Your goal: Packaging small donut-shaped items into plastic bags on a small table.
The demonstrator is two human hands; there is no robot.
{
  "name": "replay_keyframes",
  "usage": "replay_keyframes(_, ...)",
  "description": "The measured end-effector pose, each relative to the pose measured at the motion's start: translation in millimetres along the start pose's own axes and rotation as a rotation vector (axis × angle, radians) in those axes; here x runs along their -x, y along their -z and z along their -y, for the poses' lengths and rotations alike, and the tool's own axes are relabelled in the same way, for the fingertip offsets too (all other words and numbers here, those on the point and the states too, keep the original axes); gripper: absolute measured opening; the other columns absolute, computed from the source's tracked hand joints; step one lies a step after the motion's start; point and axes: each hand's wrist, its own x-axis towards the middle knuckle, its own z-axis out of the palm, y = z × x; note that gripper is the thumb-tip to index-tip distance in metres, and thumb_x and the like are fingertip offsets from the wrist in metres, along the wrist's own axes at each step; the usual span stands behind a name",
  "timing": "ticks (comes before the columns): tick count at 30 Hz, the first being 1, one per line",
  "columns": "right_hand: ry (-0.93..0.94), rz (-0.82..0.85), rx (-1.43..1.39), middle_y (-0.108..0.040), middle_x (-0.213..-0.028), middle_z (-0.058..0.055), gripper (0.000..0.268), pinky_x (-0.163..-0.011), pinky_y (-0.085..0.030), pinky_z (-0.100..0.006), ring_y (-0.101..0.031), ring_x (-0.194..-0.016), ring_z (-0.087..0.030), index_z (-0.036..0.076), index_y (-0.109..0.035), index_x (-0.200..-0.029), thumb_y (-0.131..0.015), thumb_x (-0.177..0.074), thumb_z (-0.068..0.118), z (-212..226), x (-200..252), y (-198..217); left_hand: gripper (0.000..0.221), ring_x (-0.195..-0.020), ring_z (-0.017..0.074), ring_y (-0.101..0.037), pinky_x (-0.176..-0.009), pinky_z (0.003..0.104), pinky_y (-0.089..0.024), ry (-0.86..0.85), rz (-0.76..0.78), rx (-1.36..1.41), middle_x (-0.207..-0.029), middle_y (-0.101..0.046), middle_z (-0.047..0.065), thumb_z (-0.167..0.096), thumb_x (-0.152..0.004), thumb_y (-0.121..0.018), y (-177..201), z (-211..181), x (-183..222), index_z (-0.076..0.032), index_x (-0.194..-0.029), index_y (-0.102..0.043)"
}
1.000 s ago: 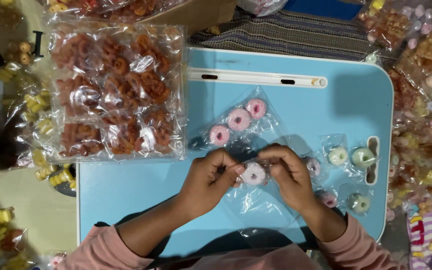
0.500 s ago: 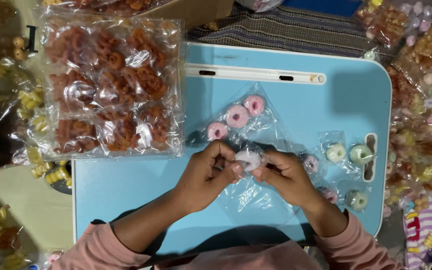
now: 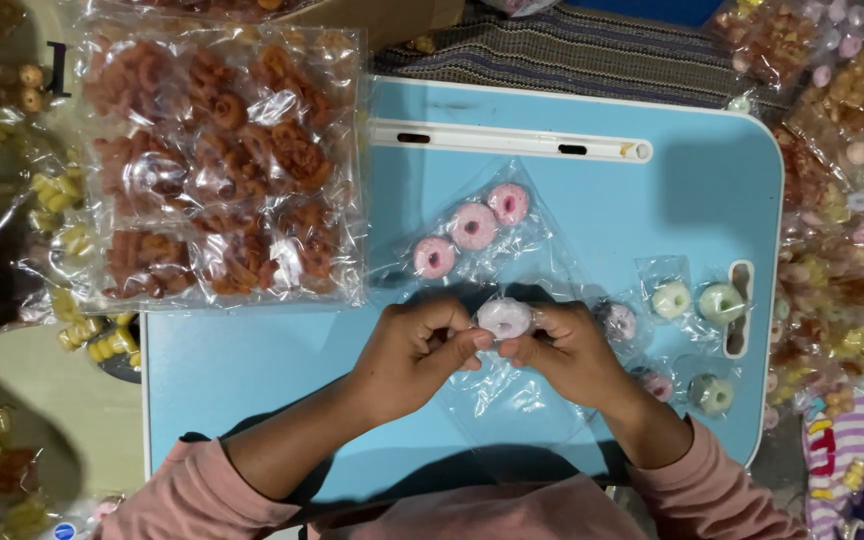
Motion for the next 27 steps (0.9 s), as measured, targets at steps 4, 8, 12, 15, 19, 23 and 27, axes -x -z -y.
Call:
replay_keyframes(4, 0.007, 0.028, -0.005, -0.068, -0.053, -0.006, 0.025, -0.051, -0.054, -0.027, -0.061, -0.053, -0.010, 0.002, -0.074, -0.071, -0.076, -0.093, 0.012, 5, -2, 1, 0.022, -0.046, 0.0107, -0.063, -0.042, 0.025, -0.053, -0.026, 0.000, 0.000, -0.060, -0.071, 0.020, -0.006, -0.096, -0.074, 2, -9, -3, -0.001, -0.077, -0.062)
replay_keyframes(8, 0.041, 0.056, 0.015, -0.068, -0.052, -0.005, 0.027, -0.052, -0.054, -0.027, -0.060, -0.051, -0.010, 0.003, -0.075, -0.069, -0.075, -0.094, 0.013, 7, -4, 2, 0.021, -0.057, 0.0237, -0.075, -0.051, 0.032, -0.061, -0.004, 0.094, 0.015, -0.067, -0.073, 0.021, -0.010, -0.101, -0.067, 6, -8, -5, 0.000, -0.083, -0.063)
replay_keyframes(12, 0.058, 0.094, 0.008, -0.068, -0.053, -0.004, 0.030, -0.055, -0.054, -0.028, -0.061, -0.052, -0.011, 0.003, -0.075, -0.069, -0.071, -0.097, 0.014, -1, -2, 5, 0.024, -0.062, 0.0254, -0.077, -0.056, 0.035, -0.065, -0.004, 0.108, 0.051, -0.067, -0.073, 0.019, -0.010, -0.103, -0.063, 6, -3, -7, 0.000, -0.081, -0.065)
replay_keyframes(15, 0.060, 0.113, -0.002, -0.069, -0.055, -0.006, 0.033, -0.057, -0.055, -0.029, -0.063, -0.054, -0.013, 0.002, -0.074, -0.071, -0.066, -0.101, 0.013, 6, -1, 3, 0.028, -0.064, 0.0231, -0.076, -0.060, 0.036, -0.067, 0.030, 0.108, 0.109, -0.067, -0.072, 0.019, -0.012, -0.104, -0.063, 8, -2, -5, 0.001, -0.080, -0.067)
replay_keyframes(19, 0.032, 0.134, 0.017, -0.071, -0.058, -0.007, 0.039, -0.060, -0.057, -0.031, -0.065, -0.056, -0.014, 0.002, -0.074, -0.072, -0.059, -0.104, 0.016, 14, -3, 1, 0.027, -0.061, 0.0205, -0.073, -0.057, 0.035, -0.065, 0.008, 0.101, 0.123, -0.064, -0.069, 0.018, -0.009, -0.104, -0.062, 8, -2, -5, 0.001, -0.079, -0.066)
replay_keyframes(23, 0.139, 0.019, 0.100, -0.070, -0.063, -0.004, 0.024, -0.061, -0.058, -0.031, -0.063, -0.058, -0.013, 0.000, -0.076, -0.082, -0.069, -0.097, 0.018, 44, 9, 3, 0.027, -0.057, 0.0226, -0.071, -0.050, 0.033, -0.061, -0.194, 0.131, -0.050, -0.064, -0.068, 0.015, -0.020, -0.102, -0.066, 7, -11, -3, -0.002, -0.083, -0.067)
replay_keyframes(27, 0.095, -0.401, 0.322, -0.078, -0.093, -0.014, 0.023, -0.057, -0.061, -0.022, -0.074, -0.065, -0.016, 0.004, -0.074, -0.089, -0.067, -0.096, 0.024, 48, 78, 42, 0.039, -0.062, 0.0178, -0.066, -0.055, 0.033, -0.047, -0.577, 0.212, -0.608, -0.086, -0.069, 0.002, -0.049, -0.098, -0.064, 3, -13, 13, -0.010, -0.096, -0.064)
